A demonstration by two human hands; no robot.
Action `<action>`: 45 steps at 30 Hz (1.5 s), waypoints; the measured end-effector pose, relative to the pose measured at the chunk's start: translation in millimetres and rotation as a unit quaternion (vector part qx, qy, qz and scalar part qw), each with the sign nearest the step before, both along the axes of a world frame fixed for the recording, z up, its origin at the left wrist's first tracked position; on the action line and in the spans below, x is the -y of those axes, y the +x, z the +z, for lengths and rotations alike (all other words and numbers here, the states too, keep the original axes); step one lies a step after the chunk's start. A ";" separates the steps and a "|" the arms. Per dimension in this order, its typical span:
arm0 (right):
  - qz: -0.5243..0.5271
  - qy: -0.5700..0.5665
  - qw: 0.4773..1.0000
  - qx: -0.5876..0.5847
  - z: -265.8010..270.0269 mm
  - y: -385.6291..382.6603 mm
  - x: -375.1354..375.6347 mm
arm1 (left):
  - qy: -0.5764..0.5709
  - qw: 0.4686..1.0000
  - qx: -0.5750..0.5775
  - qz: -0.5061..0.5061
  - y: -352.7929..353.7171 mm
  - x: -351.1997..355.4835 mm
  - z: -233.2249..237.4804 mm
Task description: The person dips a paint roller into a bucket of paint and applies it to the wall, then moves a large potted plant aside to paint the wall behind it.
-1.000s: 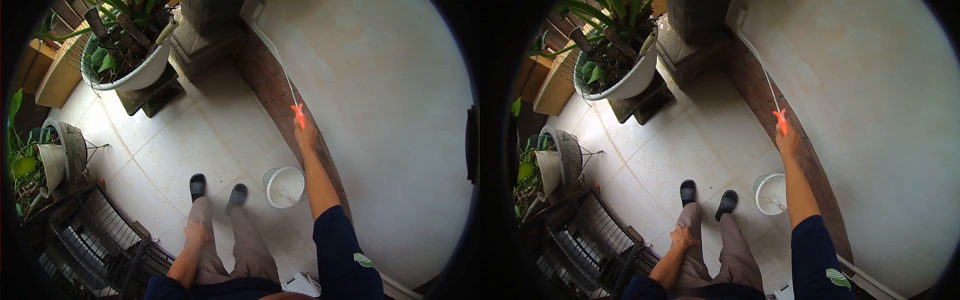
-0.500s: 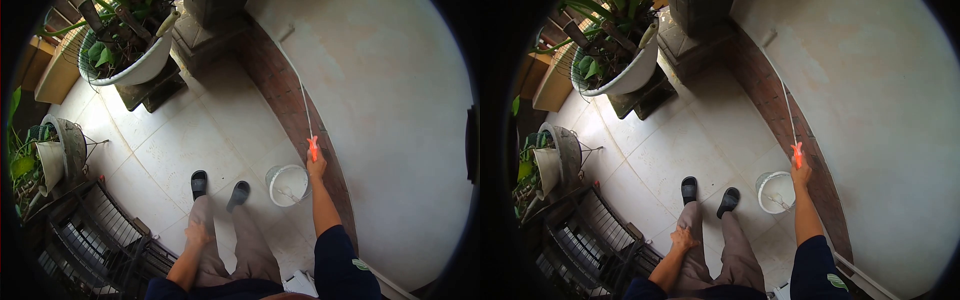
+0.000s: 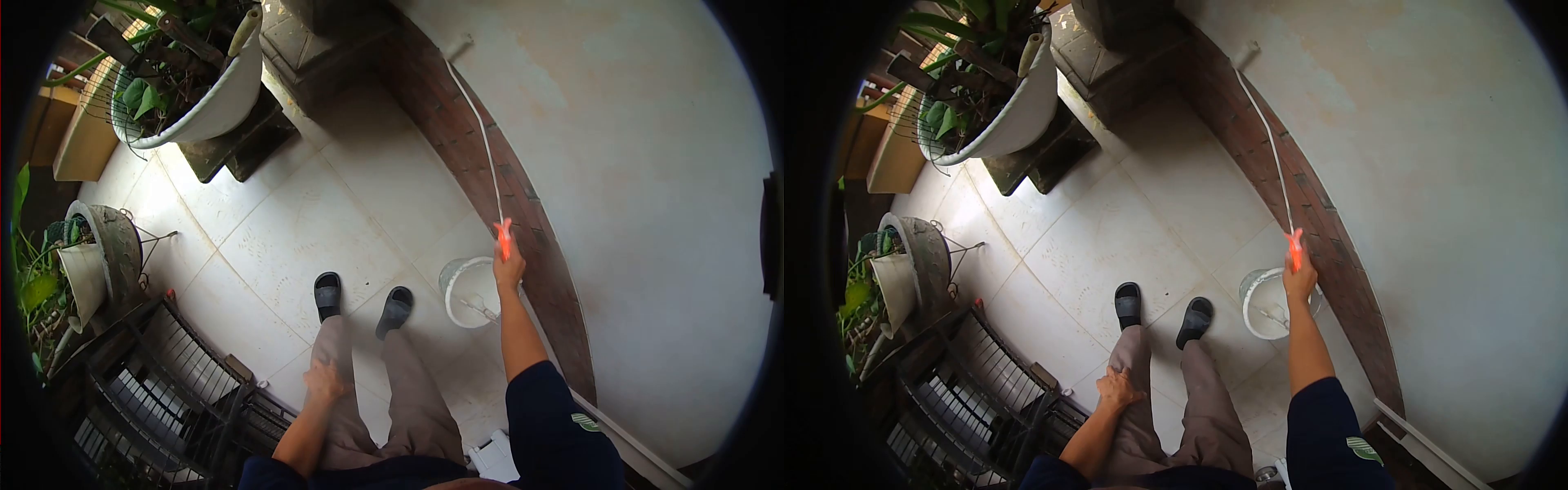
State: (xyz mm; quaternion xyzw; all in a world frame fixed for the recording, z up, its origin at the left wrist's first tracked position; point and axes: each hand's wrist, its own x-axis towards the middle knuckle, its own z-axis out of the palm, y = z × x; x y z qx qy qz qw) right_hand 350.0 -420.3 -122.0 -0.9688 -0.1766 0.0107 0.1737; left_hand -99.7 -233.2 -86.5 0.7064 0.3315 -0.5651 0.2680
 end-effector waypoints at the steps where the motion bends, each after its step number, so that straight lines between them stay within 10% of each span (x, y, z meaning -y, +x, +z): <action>1: -0.028 -0.023 0.999 -0.020 9.2 -16.0 20.3 | -0.001 1.000 0.002 0.000 0.4 0.0 0.5; 5: -0.054 0.013 0.998 -0.019 0.8 -33.2 52.6 | 0.005 1.000 0.006 -0.008 1.1 -4.1 1.0; 15: -0.022 -0.014 0.999 -0.024 -6.7 68.9 -146.0 | 0.031 0.998 0.043 -0.026 -6.9 7.1 -6.9; 32: -0.072 -0.006 0.997 0.016 59.3 -72.0 256.4 | 0.041 0.995 0.034 -0.080 10.5 6.0 -25.1; 40: -0.189 0.057 0.979 -0.056 52.6 -145.7 289.9 | 0.083 0.973 0.185 -0.107 87.9 55.1 6.9; 45: -0.145 0.070 0.987 -0.026 24.5 -88.7 164.9 | -0.253 0.826 0.448 0.229 236.6 115.7 -17.6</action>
